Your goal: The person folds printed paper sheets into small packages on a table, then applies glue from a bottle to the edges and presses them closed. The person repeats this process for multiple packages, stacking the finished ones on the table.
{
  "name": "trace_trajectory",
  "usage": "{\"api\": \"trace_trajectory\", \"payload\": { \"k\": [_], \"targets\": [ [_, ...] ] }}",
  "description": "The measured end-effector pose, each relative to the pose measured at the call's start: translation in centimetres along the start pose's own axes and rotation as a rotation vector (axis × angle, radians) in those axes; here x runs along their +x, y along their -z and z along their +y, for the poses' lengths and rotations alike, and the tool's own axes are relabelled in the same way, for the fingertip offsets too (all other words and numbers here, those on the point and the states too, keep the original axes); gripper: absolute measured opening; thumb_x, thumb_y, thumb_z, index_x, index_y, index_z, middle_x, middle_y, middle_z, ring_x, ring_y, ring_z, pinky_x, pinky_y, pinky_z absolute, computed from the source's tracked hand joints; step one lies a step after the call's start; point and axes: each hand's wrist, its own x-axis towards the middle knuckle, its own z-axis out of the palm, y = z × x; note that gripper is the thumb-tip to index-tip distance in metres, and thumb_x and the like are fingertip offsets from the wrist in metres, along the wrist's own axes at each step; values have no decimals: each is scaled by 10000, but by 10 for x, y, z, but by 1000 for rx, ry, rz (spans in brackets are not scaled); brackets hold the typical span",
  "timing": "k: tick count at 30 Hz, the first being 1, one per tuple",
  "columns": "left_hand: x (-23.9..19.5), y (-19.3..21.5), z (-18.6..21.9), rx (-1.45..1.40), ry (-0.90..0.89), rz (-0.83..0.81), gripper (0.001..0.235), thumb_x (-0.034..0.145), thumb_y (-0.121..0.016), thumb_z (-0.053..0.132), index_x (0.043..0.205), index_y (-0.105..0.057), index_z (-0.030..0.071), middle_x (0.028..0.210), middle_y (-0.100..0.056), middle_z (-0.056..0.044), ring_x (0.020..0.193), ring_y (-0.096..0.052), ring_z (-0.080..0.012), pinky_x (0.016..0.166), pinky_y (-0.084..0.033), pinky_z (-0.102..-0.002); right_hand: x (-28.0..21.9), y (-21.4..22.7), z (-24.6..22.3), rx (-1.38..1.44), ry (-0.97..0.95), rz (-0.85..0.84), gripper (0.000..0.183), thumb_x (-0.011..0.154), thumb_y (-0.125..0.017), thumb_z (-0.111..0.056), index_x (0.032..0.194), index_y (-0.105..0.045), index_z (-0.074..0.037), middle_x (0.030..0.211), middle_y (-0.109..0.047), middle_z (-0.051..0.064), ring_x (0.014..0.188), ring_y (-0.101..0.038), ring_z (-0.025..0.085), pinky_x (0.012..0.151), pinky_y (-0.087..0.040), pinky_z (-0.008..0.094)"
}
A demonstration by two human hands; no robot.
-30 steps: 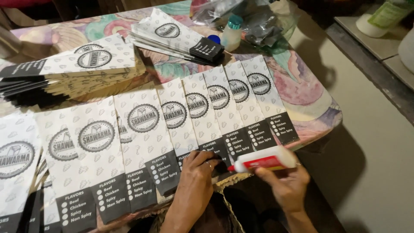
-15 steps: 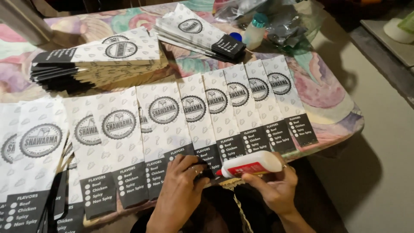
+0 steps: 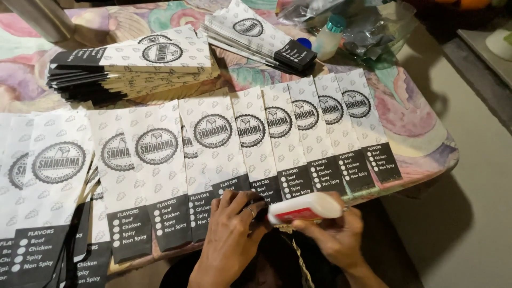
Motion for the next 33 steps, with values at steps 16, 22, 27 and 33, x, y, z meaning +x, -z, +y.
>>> {"api": "trace_trajectory", "payload": {
  "k": [16, 22, 27, 33],
  "targets": [
    [6, 4, 14, -150, 81, 191, 254, 787, -716, -3, 1025, -767, 71, 1100, -714, -10, 1002, -542, -253, 764, -404, -411, -2, -4, -2, 9, -42, 61, 431, 673, -911, -126, 1016, -698, 24, 805, -757, 73, 668, -736, 153, 631, -656, 225],
    [3, 4, 15, -87, 29, 188, 287, 829, -634, -57, 1063, -753, 60, 1138, -707, -33, 1044, -542, -295, 745, -397, -422, -17, 5, 23, -40, -97, 178, 485, 632, -930, -84, 1046, -698, 16, 860, -723, 52, 754, -701, 140, 718, -633, 257],
    [1, -5, 18, -4, -6, 232, 226, 868, -718, 47, 1084, -780, 57, 1164, -780, -52, 1124, -572, -321, 806, -393, -449, -16, 33, 36, -50, -154, 330, 463, 683, -876, -5, 1102, -686, 52, 898, -737, 114, 787, -701, 182, 821, -612, 309],
    [0, 2, 22, 57, -7, 249, 187, 881, -729, 99, 1053, -790, 61, 1143, -784, -43, 1123, -583, -302, 841, -378, -464, -14, 34, 35, 218, -66, 373, 451, 727, -829, 16, 1149, -670, 35, 961, -729, 123, 883, -720, 211, 904, -666, 378]
  ]
}}
